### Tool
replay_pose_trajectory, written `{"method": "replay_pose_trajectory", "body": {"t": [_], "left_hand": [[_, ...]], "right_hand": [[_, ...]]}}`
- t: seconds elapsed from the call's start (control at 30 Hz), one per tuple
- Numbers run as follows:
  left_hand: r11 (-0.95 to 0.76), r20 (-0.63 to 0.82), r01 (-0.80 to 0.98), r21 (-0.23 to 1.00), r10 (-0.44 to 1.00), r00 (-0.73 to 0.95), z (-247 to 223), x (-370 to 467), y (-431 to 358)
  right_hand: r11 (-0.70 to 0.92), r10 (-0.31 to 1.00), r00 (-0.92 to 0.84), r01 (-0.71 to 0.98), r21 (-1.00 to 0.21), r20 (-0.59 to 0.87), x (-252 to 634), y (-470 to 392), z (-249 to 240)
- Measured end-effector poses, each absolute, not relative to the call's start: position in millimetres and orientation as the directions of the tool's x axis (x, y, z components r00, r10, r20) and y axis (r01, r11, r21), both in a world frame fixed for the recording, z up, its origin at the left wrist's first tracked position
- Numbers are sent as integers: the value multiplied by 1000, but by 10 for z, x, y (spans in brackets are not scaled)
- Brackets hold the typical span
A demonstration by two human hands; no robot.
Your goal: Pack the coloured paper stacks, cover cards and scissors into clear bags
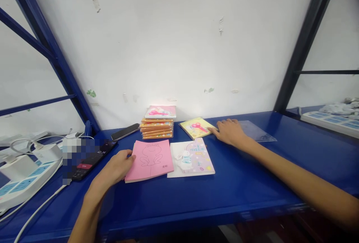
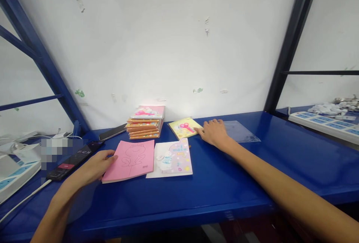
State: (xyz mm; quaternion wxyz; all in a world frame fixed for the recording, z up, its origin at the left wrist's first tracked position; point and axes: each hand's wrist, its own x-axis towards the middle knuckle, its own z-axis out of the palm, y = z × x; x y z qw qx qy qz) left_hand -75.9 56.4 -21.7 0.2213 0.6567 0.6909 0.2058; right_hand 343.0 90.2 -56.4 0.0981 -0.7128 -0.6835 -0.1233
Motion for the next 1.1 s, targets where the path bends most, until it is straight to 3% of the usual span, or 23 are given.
{"method": "replay_pose_trajectory", "body": {"t": [0.37, 0.6, 0.93, 1.1], "left_hand": [[-13, 47, 824, 566, 999, -16, -248, -714, 575], [-73, 34, 838, 540, 997, 65, -231, -644, 537], [-123, 73, 851, 510, 992, 99, -190, -606, 500], [-115, 83, 895, 431, 993, 88, -171, -586, 462]], "right_hand": [[-46, 979, 89, 974, -222, 185, 3578, 1108, -603], [37, 986, 44, 880, -473, 159, 3709, 1201, -623], [160, 962, 111, 511, -845, 250, 3646, 1098, -498], [174, 940, 242, 263, -949, 239, 3718, 1110, -414]]}}
